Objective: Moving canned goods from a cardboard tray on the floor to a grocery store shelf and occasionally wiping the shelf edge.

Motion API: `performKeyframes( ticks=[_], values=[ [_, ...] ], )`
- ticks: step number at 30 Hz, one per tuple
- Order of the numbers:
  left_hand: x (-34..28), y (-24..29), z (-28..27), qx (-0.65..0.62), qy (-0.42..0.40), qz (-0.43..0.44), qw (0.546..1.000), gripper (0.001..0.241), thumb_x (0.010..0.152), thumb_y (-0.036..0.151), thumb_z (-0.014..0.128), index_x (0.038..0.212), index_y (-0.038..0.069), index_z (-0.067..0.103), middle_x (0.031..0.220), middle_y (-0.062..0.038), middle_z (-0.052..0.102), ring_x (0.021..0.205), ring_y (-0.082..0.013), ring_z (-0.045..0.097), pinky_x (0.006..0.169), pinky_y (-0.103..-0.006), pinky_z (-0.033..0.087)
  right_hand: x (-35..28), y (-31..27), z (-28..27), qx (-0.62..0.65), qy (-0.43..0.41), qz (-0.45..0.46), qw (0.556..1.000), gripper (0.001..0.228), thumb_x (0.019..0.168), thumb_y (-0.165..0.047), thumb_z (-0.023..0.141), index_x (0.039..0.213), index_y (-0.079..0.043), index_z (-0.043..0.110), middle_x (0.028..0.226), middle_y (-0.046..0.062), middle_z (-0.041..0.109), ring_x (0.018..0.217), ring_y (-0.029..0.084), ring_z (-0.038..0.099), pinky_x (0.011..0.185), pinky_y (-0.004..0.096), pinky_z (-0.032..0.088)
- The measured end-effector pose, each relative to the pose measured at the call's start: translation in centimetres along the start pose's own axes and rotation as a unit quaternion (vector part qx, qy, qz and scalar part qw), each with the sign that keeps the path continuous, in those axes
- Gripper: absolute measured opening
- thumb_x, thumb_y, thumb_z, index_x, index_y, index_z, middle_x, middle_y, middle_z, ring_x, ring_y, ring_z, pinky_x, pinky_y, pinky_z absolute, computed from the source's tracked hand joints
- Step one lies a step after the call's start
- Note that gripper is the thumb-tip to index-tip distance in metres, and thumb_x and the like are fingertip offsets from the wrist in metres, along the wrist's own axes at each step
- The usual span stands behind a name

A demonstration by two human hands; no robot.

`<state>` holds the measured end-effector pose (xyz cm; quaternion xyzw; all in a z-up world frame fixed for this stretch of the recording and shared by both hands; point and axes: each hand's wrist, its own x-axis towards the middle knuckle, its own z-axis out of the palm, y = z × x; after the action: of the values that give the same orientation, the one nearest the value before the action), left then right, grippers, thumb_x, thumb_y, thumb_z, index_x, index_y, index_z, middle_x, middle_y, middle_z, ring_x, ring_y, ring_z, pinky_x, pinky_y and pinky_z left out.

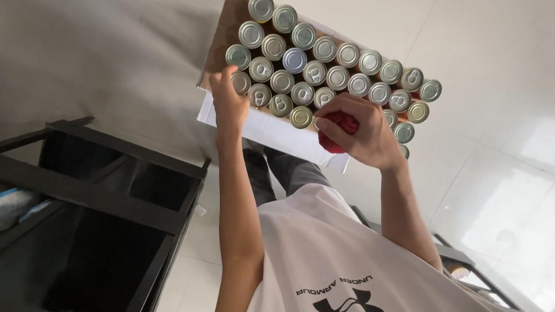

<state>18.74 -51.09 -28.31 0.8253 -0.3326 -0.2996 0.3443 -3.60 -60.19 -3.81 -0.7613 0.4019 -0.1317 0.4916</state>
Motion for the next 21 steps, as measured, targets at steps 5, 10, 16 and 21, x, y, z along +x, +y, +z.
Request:
performKeyframes(
  ticks=[5,10,16,21],
  values=[
    [-1.0,0.9,-1.7,-0.016,-0.009,0.009,1.000,0.065,0.085,-0.006,0.068,0.145,0.010,0.048,0.136,-0.019,0.052,0.128,-0.0390,0.054,0.105,-0.0467,0.048,1.4,-0.9,0.3,0.005,-0.028,-0.015,0.999,0.016,0.092,-0.014,0.077,0.102,-0.002,0.073,0.097,0.009,0.074,0.084,0.019,0.073,0.077,0.032,0.059],
    [-7.2,5.4,-8.2,-0.043,0.050,0.052,0.996,0.059,0.092,0.002,0.070,0.147,0.008,0.048,0.145,-0.019,0.052,0.138,-0.0364,0.050,0.116,-0.0463,0.042,2.1,-3.6,2.4,0.002,-0.087,-0.043,0.995,0.017,0.092,-0.014,0.076,0.104,-0.002,0.073,0.098,0.008,0.075,0.087,0.019,0.074,0.078,0.032,0.060],
    [-18.0,8.3,-15.9,-0.094,0.142,0.050,0.984,0.048,0.100,0.011,0.067,0.146,0.008,0.052,0.151,-0.013,0.052,0.144,-0.0320,0.049,0.120,-0.0440,0.041,1.2,-8.1,7.7,-0.028,-0.173,-0.144,0.974,0.018,0.092,-0.018,0.078,0.102,-0.004,0.074,0.100,0.007,0.076,0.090,0.021,0.074,0.079,0.032,0.060],
    [-29.6,8.7,-21.2,-0.132,0.239,-0.006,0.962,0.044,0.101,0.015,0.067,0.144,0.011,0.056,0.152,-0.010,0.053,0.144,-0.0295,0.049,0.119,-0.0430,0.043,-3.3,-12.3,13.7,-0.024,-0.268,-0.273,0.924,0.018,0.093,-0.019,0.078,0.103,-0.004,0.073,0.099,0.007,0.075,0.088,0.020,0.074,0.081,0.032,0.060]
  ],
)
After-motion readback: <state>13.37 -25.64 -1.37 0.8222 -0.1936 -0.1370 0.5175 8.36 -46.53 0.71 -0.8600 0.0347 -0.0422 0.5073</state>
